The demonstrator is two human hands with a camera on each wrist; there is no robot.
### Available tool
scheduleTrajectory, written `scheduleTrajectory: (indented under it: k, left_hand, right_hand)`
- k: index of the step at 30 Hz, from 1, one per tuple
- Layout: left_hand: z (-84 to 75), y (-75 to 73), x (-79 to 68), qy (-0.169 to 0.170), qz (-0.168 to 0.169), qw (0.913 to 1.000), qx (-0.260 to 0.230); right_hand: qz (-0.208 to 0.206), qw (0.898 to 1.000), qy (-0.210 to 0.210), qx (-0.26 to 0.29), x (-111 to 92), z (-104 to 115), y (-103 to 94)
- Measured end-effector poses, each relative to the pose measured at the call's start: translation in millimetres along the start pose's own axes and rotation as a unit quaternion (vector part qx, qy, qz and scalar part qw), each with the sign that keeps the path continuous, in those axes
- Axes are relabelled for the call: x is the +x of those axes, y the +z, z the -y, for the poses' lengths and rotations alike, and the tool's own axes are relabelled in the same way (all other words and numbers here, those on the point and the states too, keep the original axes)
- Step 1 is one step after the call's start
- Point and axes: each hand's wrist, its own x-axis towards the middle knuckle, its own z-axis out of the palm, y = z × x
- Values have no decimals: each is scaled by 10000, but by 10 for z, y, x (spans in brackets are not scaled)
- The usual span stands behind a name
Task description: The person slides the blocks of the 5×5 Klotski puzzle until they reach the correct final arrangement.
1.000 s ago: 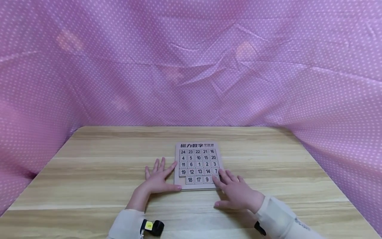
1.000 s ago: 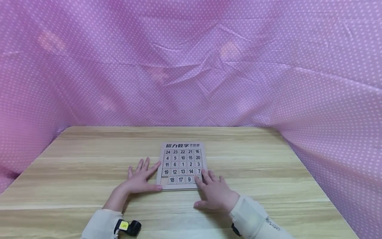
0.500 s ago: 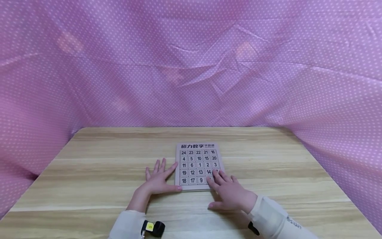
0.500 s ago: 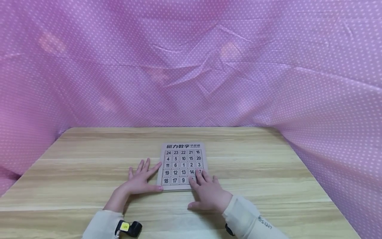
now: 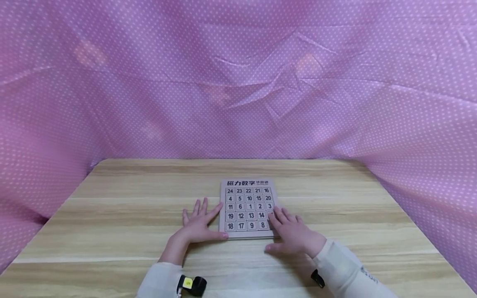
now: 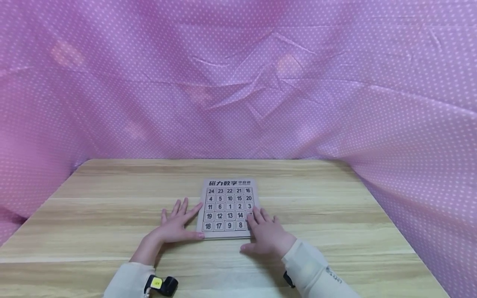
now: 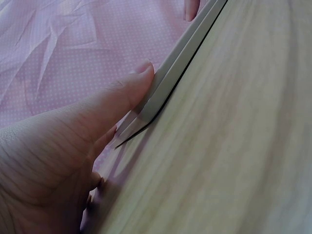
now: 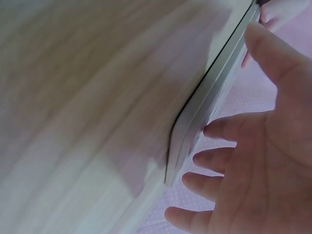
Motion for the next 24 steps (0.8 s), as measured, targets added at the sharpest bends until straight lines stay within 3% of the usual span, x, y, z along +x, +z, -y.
scheduleTrajectory:
  k: [9,24]
  left_hand:
    - [3,14,1,-54,7,10000,-51]
    - [-129,113,-97,-252,-47,9997,-12]
  right_hand:
    - [34,9998,160,-77,21,-44,9]
    - [198,9997,-34,-171,-303,-35,17]
